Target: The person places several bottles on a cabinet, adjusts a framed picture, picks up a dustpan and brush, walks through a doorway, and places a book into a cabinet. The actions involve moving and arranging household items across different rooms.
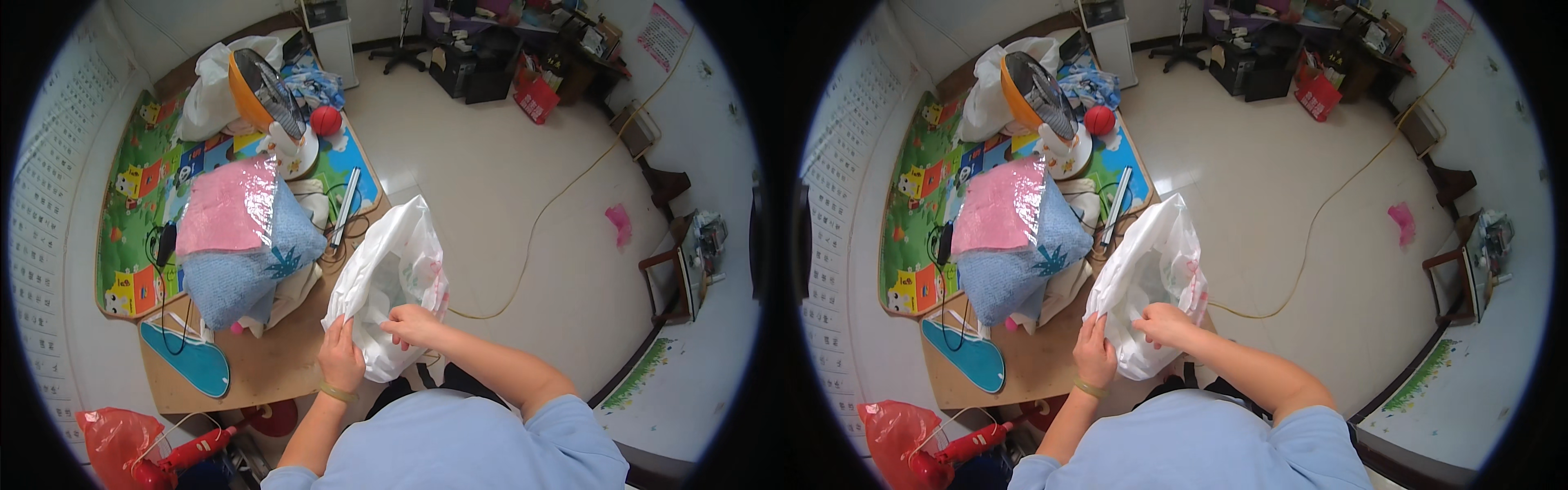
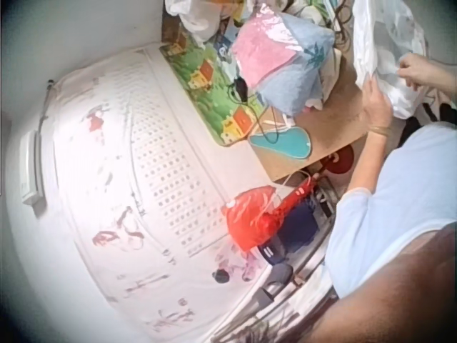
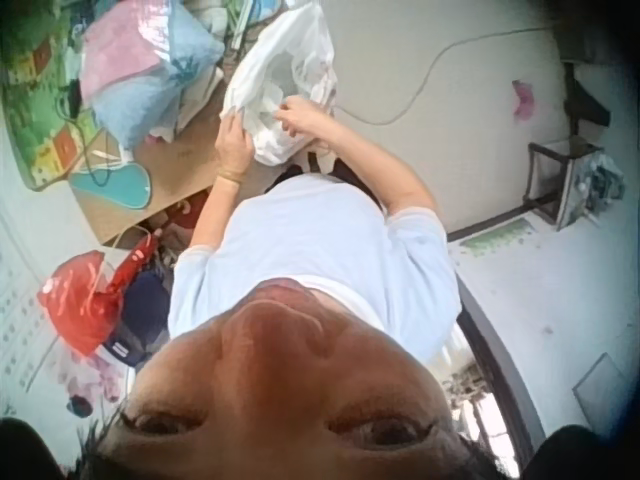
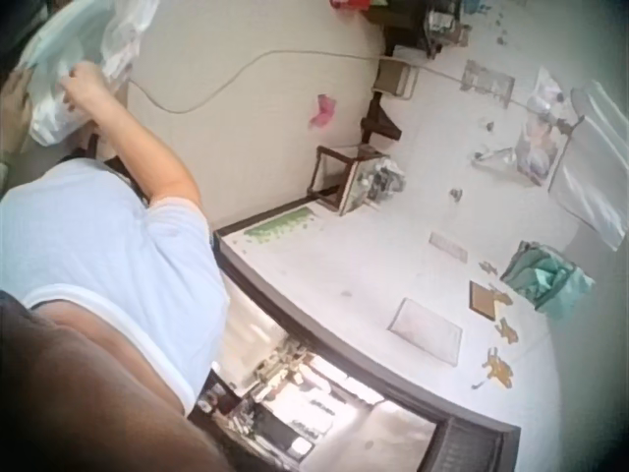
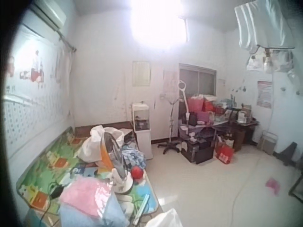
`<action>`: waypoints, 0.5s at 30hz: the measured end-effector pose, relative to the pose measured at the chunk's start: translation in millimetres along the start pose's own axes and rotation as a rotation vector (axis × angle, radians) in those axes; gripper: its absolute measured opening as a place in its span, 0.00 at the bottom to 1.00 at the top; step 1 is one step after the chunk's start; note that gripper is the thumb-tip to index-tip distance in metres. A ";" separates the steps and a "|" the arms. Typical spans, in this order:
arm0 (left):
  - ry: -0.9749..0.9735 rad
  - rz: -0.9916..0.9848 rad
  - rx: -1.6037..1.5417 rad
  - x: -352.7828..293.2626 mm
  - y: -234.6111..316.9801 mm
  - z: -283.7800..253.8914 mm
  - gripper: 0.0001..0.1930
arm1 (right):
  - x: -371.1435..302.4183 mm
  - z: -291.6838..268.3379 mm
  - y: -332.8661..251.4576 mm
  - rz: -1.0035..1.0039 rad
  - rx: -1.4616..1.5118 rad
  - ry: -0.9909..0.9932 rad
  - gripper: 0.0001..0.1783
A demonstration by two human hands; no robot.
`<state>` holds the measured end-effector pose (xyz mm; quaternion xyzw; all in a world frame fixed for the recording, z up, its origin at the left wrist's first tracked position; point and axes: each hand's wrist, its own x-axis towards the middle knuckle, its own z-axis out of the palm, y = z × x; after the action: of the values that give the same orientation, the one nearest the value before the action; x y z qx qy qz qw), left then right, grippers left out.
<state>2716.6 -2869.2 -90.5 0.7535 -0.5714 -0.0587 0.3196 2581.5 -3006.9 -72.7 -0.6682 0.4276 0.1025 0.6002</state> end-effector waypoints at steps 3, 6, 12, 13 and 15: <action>-0.019 0.039 -0.009 2.8 -2.6 0.1 0.23 | 14.4 8.7 -2.7 -0.012 -0.125 0.030 0.21; -0.039 0.063 -0.009 1.5 -6.9 -1.8 0.23 | 27.7 17.5 -7.2 0.037 -0.256 0.029 0.20; -0.079 0.076 -0.042 -2.2 -15.6 -7.7 0.22 | 52.7 44.9 -0.3 -0.042 -0.598 0.262 0.19; -0.077 0.089 -0.041 -3.9 -18.0 -7.5 0.22 | 53.1 48.3 -1.4 -0.050 -0.619 0.262 0.18; -0.071 0.112 -0.038 -5.4 -22.0 -7.5 0.22 | 53.3 53.4 -4.3 -0.065 -0.663 0.260 0.17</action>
<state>2736.3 -2858.1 -98.2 0.7118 -0.6223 -0.0781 0.3162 2637.3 -2983.7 -118.2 -0.8473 0.4224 0.1305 0.2942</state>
